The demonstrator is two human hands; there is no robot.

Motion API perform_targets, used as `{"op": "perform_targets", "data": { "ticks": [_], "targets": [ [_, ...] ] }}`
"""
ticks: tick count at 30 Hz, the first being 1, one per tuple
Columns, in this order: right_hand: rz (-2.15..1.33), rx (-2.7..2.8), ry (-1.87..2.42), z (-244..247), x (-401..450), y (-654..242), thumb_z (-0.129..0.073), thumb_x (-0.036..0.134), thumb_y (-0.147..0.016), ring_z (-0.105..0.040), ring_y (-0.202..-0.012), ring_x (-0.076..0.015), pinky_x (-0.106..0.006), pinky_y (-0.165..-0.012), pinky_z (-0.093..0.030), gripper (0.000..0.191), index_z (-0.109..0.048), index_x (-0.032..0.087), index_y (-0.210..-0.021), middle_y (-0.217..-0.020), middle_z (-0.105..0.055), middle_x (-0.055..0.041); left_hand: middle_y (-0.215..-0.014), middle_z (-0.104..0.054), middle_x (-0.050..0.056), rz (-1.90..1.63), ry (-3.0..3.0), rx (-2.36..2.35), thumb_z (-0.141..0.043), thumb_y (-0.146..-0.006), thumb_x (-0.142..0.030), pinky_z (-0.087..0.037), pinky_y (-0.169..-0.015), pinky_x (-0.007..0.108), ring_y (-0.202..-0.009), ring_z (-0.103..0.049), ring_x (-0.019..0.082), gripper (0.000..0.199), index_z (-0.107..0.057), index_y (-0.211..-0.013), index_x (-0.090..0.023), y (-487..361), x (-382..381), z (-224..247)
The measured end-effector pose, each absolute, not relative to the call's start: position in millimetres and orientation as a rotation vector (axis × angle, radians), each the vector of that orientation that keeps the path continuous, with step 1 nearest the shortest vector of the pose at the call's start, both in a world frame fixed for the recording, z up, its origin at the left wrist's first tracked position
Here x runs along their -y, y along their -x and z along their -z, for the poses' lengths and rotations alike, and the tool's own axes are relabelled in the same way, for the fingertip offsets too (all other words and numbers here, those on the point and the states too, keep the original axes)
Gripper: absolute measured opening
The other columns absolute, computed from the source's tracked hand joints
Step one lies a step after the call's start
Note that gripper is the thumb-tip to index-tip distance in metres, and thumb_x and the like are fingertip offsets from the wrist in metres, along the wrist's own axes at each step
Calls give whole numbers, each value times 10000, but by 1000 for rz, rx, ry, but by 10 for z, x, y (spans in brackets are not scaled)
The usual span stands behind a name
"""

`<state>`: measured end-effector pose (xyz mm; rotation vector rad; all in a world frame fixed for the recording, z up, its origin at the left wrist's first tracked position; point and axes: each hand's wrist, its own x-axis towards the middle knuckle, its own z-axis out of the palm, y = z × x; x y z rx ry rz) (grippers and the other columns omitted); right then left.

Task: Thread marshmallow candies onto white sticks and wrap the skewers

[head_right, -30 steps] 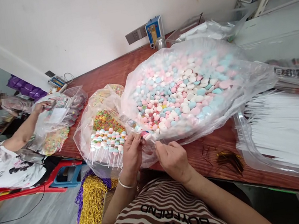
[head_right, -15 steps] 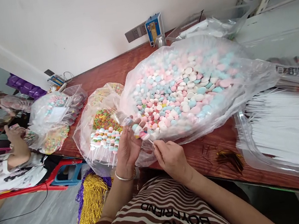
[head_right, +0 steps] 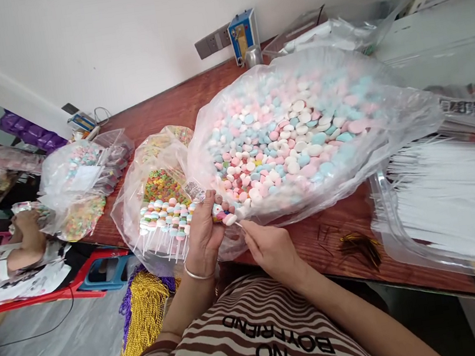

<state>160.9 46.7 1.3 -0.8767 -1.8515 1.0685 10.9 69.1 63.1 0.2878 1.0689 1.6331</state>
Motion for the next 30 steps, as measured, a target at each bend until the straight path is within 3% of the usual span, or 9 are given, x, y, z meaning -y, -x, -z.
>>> {"op": "perform_targets", "data": {
  "ticks": [3,6,9,12,15,19,22,24,30],
  "targets": [
    [-337,2120,847,49,-498,-1636,-462,171,-1025,-485,-564,-150,-312,-618,-361,335,-735,82,-1197,-616,-619,-47,-665,-571,-53,-1598,-319,-1119,-846,-767,-336,-541,-594,235,-544,-572,85,319,-591,-848,-162,-87,-675,-627],
    [-242,2147,783,54,-491,-1625,-447,155,-1030,-490,-551,-147,-314,-614,-364,331,-734,84,-1178,-611,-626,-47,-673,-578,-44,-1547,-304,-1115,-803,-820,-348,-558,-619,264,-546,-571,95,289,-616,-933,-158,-76,-662,-617],
    [-838,1938,815,17,-451,-1565,-426,275,-1050,-497,-515,-136,-278,-549,-384,332,-717,129,-1119,-597,-590,-9,-684,-560,-42,-1549,-256,-995,-736,-884,-402,-557,-645,263,-558,-559,88,288,-639,-1002,-158,-114,-650,-610],
    [-1591,1462,853,-25,-440,-1511,-399,408,-1057,-423,-399,-113,-240,-425,-329,359,-669,171,-1070,-515,-450,72,-857,-648,22,-1553,-303,-878,-677,-904,-518,-570,-716,282,-728,-644,130,365,-655,-1042,-181,-160,-615,-584],
    [-1796,1155,835,-43,-476,-1507,-461,472,-1023,-364,-351,-92,-225,-395,-308,341,-646,186,-1020,-484,-372,111,-1072,-675,55,-1663,-495,-1025,-727,-853,-541,-568,-783,288,-926,-672,167,398,-641,-1079,-225,-160,-539,-503],
    [-1444,1351,954,-35,-503,-1551,-472,428,-1029,-440,-411,-106,-230,-421,-339,315,-670,183,-1039,-529,-480,70,-822,-624,-11,-1666,-845,-1518,-796,-805,-452,-521,-694,211,-758,-604,111,318,-633,-919,-203,-115,-408,-404],
    [-900,1672,980,-10,-485,-1562,-460,308,-1038,-638,-620,-156,-263,-573,-461,270,-686,168,-1087,-772,-718,-47,-739,-572,-21,-1441,-918,-1607,-760,-812,-476,-455,-526,184,-657,-538,106,320,-625,-842,-188,-103,-348,-415],
    [-578,1816,963,11,-474,-1557,-446,247,-1039,-687,-697,-181,-283,-634,-483,268,-681,147,-1118,-896,-771,-95,-731,-562,-21,-1377,-879,-1592,-742,-805,-485,-428,-460,183,-631,-523,112,319,-631,-859,-191,-103,-340,-440],
    [-147,1966,910,41,-488,-1554,-437,179,-1035,-645,-579,-186,-312,-615,-474,279,-662,83,-1169,-815,-780,-101,-638,-542,-38,-1320,-657,-1480,-711,-742,-398,-347,-416,169,-561,-499,104,229,-619,-811,-200,-97,-400,-479]
  ]
}}
